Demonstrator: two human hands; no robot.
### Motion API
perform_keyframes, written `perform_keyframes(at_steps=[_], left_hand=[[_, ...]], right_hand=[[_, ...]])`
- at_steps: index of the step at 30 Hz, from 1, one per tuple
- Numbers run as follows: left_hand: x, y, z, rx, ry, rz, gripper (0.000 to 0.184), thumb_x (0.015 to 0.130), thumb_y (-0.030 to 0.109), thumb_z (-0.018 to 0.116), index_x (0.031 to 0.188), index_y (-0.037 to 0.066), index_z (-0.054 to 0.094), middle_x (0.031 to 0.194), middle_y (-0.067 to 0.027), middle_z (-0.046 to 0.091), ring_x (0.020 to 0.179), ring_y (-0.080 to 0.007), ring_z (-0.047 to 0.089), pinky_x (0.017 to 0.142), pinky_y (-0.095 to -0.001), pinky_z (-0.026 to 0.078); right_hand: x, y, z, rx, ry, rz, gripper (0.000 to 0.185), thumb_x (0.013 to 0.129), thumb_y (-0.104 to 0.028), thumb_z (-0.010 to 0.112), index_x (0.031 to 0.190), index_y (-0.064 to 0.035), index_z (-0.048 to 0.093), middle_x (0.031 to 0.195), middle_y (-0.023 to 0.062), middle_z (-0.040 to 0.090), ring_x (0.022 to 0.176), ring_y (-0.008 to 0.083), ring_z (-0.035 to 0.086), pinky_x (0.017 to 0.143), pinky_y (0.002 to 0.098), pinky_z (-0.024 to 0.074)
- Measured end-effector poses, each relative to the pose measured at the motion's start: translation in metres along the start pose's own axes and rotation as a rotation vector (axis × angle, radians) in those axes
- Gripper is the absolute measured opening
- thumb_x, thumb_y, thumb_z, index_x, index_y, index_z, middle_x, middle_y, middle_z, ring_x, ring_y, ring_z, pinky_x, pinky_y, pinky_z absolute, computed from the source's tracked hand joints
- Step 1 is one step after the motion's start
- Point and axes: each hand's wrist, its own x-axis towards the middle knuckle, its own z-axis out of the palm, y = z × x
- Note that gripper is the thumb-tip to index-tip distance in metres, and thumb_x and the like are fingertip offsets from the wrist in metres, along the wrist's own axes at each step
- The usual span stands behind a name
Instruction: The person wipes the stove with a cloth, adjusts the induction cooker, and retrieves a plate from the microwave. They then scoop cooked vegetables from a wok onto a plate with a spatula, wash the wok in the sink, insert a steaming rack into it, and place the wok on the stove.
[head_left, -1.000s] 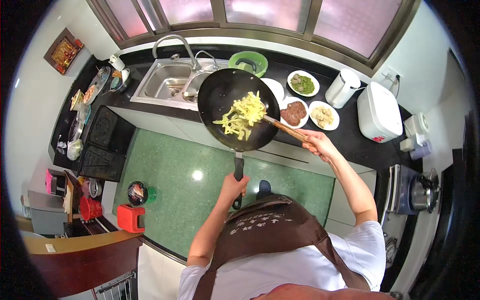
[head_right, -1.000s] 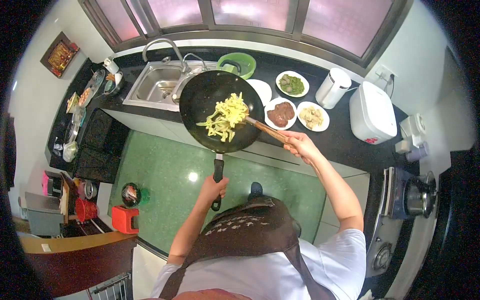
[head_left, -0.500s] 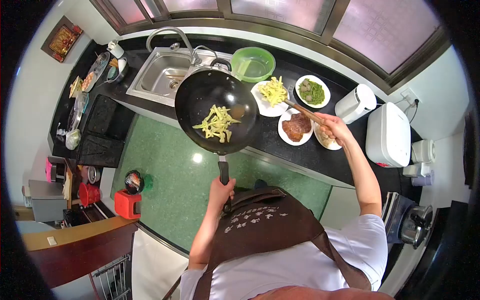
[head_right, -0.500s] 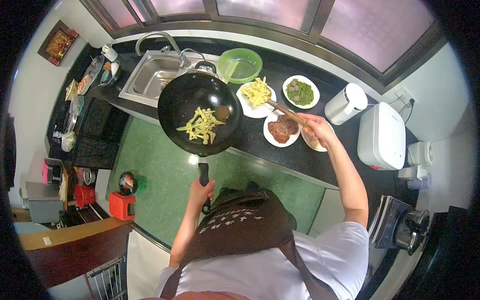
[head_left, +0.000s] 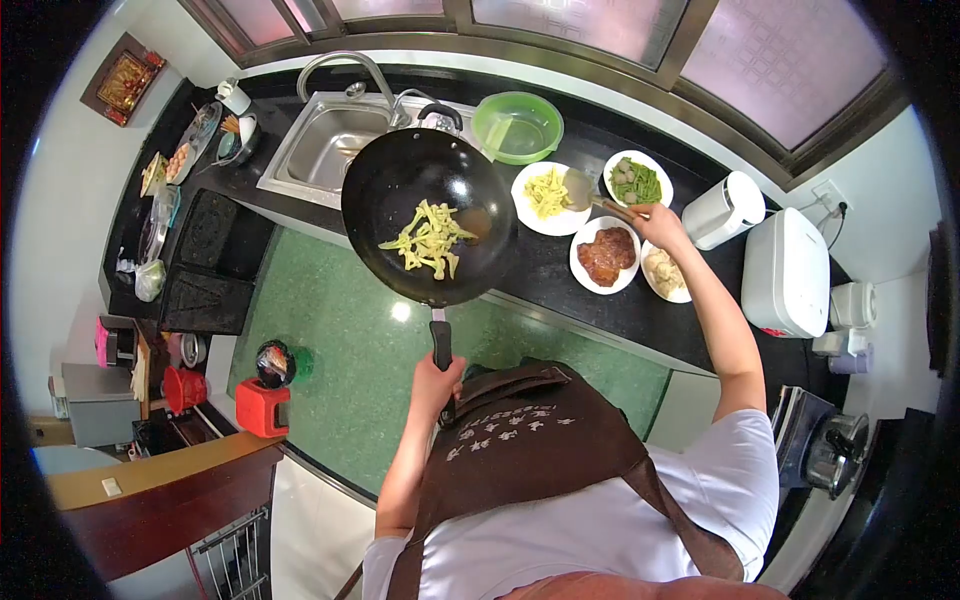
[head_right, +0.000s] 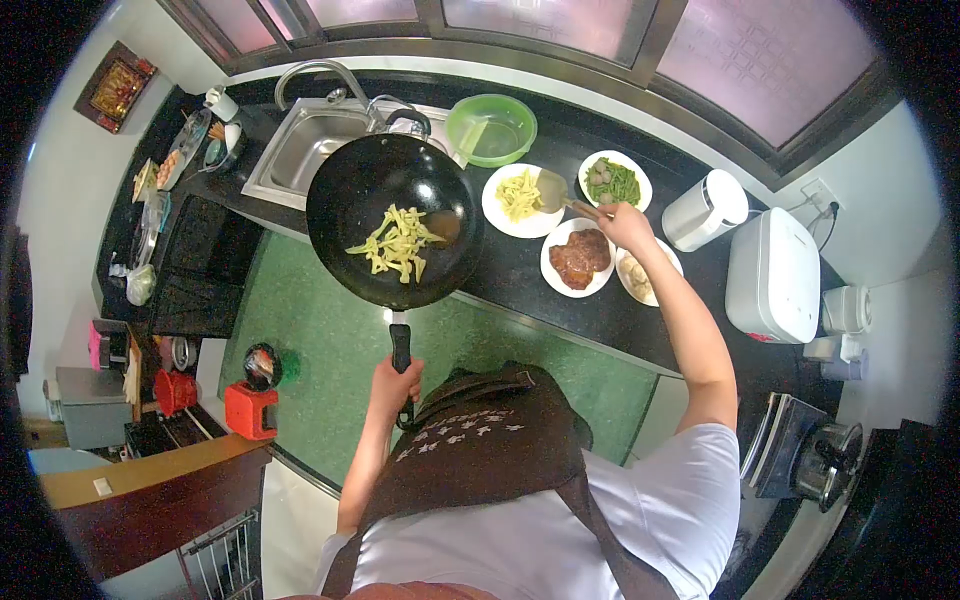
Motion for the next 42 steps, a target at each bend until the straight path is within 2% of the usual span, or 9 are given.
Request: perform_keyframes(at_steps=[5,16,20,22,23,27,35,38,42], left_hand=[[0.007,-0.003,-0.007,0.072,0.019,0.01,0.019,0.082,0.014,0.063,0.081,0.003,0.048,0.055,0.0,0.047,0.042,-0.0101,0.045,0.039,-0.0269,0.038],[0.026,0.012,-0.022,0.202,-0.1,0.026,0.019,0.082,0.015,0.064,0.082,0.004,0.049,0.054,-0.0006,0.049,0.042,-0.0098,0.047,0.041,-0.0273,0.039],[0.036,0.015,-0.018,0.202,-0.179,0.025,0.019,0.082,0.015,0.064,0.081,0.004,0.049,0.054,-0.0006,0.049,0.043,-0.0095,0.046,0.041,-0.0271,0.039],[0.033,0.021,-0.013,0.209,-0.2,0.041,0.018,0.081,0.015,0.064,0.081,0.004,0.049,0.054,-0.0003,0.049,0.042,-0.0095,0.046,0.041,-0.0269,0.039],[0.032,0.024,-0.011,0.211,-0.209,0.048,0.018,0.081,0.015,0.064,0.081,0.004,0.049,0.054,-0.0001,0.049,0.042,-0.0095,0.046,0.041,-0.0268,0.039],[0.036,0.024,-0.005,0.216,-0.216,0.057,0.018,0.081,0.015,0.064,0.081,0.004,0.05,0.054,-0.0008,0.05,0.043,-0.0099,0.048,0.042,-0.0271,0.04],[0.037,0.018,-0.02,0.363,-0.188,0.13,0.02,0.08,0.019,0.064,0.079,0.003,0.053,0.053,-0.0016,0.052,0.043,-0.011,0.051,0.043,-0.0275,0.041],[0.036,0.017,-0.027,0.414,-0.188,0.128,0.02,0.08,0.02,0.063,0.079,0.003,0.053,0.052,-0.0023,0.052,0.043,-0.0116,0.052,0.043,-0.0279,0.042],[0.032,0.02,-0.033,0.443,-0.204,0.131,0.02,0.081,0.02,0.062,0.079,0.003,0.053,0.052,-0.0028,0.053,0.043,-0.0116,0.052,0.043,-0.0281,0.041]], right_hand=[[-0.042,-0.072,-0.028,-0.44,0.11,-0.188,0.05,0.074,-0.013,0.058,0.123,-0.0221,0.06,0.078,0.0184,0.066,0.073,0.033,0.066,0.068,0.0425,0.0528],[-0.073,-0.126,-0.088,-0.084,0.284,-0.572,0.044,0.073,-0.007,0.059,0.116,-0.014,0.063,0.085,0.0168,0.066,0.079,0.0323,0.064,0.07,0.04,0.0506],[-0.041,-0.156,-0.061,-0.339,0.276,-0.653,0.046,0.073,-0.008,0.06,0.116,-0.0221,0.063,0.074,0.0121,0.057,0.067,0.0293,0.061,0.058,0.0401,0.0487],[-0.038,-0.176,-0.049,-0.473,0.283,-0.676,0.05,0.075,-0.007,0.058,0.121,-0.0237,0.059,0.075,0.0131,0.057,0.063,0.0282,0.062,0.052,0.0394,0.0485],[-0.035,-0.178,-0.042,-0.587,0.358,-0.752,0.069,0.079,-0.007,0.051,0.141,-0.0337,0.037,0.072,0.0139,0.055,0.06,0.0239,0.061,0.049,0.0351,0.0506],[-0.062,-0.188,-0.041,-0.605,0.268,-0.869,0.066,0.08,-0.009,0.049,0.143,-0.0204,0.036,0.071,0.0136,0.055,0.058,0.025,0.061,0.051,0.036,0.0511],[-0.023,-0.165,-0.129,-0.289,-0.138,-0.402,0.033,0.071,-0.017,0.061,0.103,-0.0134,0.071,0.087,0.0155,0.069,0.081,0.0291,0.067,0.079,0.0389,0.0523],[0.015,-0.154,-0.141,-0.188,-0.33,-0.238,0.03,0.073,-0.017,0.061,0.101,-0.0105,0.072,0.071,0.009,0.068,0.058,0.016,0.062,0.058,0.0317,0.0519],[0.046,-0.135,-0.14,0.031,-0.653,0.084,0.032,0.075,-0.015,0.058,0.105,-0.0103,0.07,0.058,0.0018,0.057,0.041,0.0055,0.045,0.037,0.0217,0.0356]])
